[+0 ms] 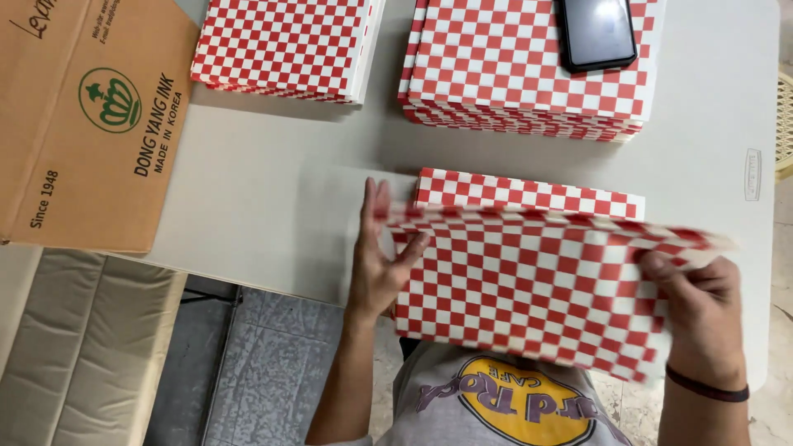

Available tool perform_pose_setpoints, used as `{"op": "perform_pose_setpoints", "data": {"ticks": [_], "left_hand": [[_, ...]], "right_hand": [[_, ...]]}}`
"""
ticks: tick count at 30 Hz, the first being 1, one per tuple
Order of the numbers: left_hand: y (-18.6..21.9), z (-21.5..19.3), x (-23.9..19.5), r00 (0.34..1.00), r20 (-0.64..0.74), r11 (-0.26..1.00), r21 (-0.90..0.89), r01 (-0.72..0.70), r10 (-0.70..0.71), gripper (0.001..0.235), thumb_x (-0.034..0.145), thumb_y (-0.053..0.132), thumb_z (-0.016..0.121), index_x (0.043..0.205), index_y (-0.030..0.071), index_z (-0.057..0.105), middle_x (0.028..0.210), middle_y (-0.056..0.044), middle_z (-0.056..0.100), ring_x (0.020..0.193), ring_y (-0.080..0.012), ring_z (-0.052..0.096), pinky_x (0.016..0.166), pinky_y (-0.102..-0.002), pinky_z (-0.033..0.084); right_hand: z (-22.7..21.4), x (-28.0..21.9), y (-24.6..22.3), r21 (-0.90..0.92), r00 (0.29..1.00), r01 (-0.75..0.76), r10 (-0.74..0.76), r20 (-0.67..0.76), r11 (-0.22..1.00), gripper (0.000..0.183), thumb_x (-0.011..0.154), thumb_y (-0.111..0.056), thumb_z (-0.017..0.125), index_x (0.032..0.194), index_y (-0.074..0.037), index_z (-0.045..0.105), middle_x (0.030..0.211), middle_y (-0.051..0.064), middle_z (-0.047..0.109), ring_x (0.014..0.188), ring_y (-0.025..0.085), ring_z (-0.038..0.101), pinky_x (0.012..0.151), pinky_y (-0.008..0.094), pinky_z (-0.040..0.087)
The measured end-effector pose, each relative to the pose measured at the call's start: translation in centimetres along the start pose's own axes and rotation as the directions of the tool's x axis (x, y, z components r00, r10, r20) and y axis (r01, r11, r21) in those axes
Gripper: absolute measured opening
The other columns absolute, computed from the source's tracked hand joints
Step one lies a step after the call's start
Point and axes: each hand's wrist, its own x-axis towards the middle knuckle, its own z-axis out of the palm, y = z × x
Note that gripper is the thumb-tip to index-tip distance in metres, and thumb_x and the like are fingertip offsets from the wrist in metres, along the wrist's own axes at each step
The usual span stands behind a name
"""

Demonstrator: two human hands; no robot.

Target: Folding and stacking checkered paper sheets on a table, occasionally inserting small white paper slips.

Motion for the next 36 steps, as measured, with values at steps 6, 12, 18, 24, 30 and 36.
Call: {"op": "perform_pose_setpoints", "data": {"ticks": [6, 12, 18, 24, 30, 36], "left_hand": [[0.9, -1.2, -0.1, 0.926, 0.372, 0.765, -0.616, 0.191, 0.069, 0.028, 0.101, 0.023, 0.066, 0.125, 0.009, 0.066, 0.122, -0.006, 0.072, 0.114, -0.0250, 0.068, 0.099, -0.041, 0.060], [2.6, 0.5, -1.3, 0.956, -0.023, 0.886, -0.368, -0.280, 0.293, 0.028, 0.104, 0.024, 0.060, 0.122, 0.003, 0.068, 0.106, -0.009, 0.075, 0.096, -0.0210, 0.073, 0.078, -0.028, 0.061], [-2.1, 3.9, -1.2, 0.849, -0.023, 0.684, -0.581, -0.442, 0.529, 0.014, 0.107, 0.007, 0.051, 0.121, 0.006, 0.054, 0.115, -0.017, 0.065, 0.107, -0.0306, 0.069, 0.095, -0.042, 0.065], [-5.5, 4.6, -0.4, 0.828, -0.066, 0.758, -0.370, -0.538, 0.556, 0.025, 0.107, 0.024, 0.051, 0.121, 0.003, 0.050, 0.114, -0.014, 0.063, 0.099, -0.0258, 0.065, 0.081, -0.033, 0.057], [-6.8, 5.1, 0.8, 0.452, -0.166, 0.474, 0.127, -0.871, 0.876, 0.029, 0.112, 0.007, 0.041, 0.140, 0.007, 0.042, 0.116, -0.019, 0.052, 0.096, -0.0301, 0.062, 0.070, -0.041, 0.063], [-5.1, 3.7, 0.1, 0.908, 0.045, 0.883, -0.258, -0.392, 0.417, 0.022, 0.104, 0.026, 0.053, 0.110, 0.006, 0.061, 0.097, -0.005, 0.068, 0.090, -0.0200, 0.066, 0.078, -0.035, 0.053]], "right_hand": [[1.2, -0.6, -5.5, 0.004, 0.977, 0.027, -0.025, -0.212, 1.000, 0.010, 0.100, -0.019, 0.071, 0.109, -0.014, 0.071, 0.115, -0.004, 0.072, 0.103, 0.005, 0.066, 0.094, 0.016, 0.053], [-2.5, -2.2, -3.0, -0.162, 0.890, 0.427, -0.446, -0.100, 0.889, 0.020, 0.108, -0.002, 0.049, 0.118, 0.013, 0.059, 0.103, 0.022, 0.060, 0.085, 0.024, 0.057, 0.078, 0.030, 0.042], [-0.1, -1.5, 1.8, 0.011, 0.870, 0.492, -0.492, 0.028, 0.871, 0.033, 0.097, -0.023, 0.063, 0.123, -0.002, 0.059, 0.113, 0.017, 0.071, 0.104, 0.029, 0.076, 0.092, 0.036, 0.069], [-1.5, 0.5, 5.5, -0.011, 0.915, 0.396, -0.394, 0.085, 0.918, 0.051, 0.091, -0.015, 0.069, 0.139, -0.001, 0.058, 0.126, 0.017, 0.069, 0.119, 0.030, 0.071, 0.105, 0.038, 0.064], [-1.6, 1.7, 3.6, -0.042, 0.880, 0.474, -0.474, 0.031, 0.879, 0.055, 0.093, -0.005, 0.069, 0.144, -0.009, 0.048, 0.138, 0.012, 0.061, 0.133, 0.031, 0.063, 0.118, 0.048, 0.060], [-1.8, 2.7, 5.9, 0.014, 0.899, 0.413, -0.411, 0.150, 0.910, 0.038, 0.092, -0.012, 0.071, 0.130, -0.010, 0.063, 0.128, 0.010, 0.071, 0.118, 0.026, 0.072, 0.103, 0.040, 0.065]]}}
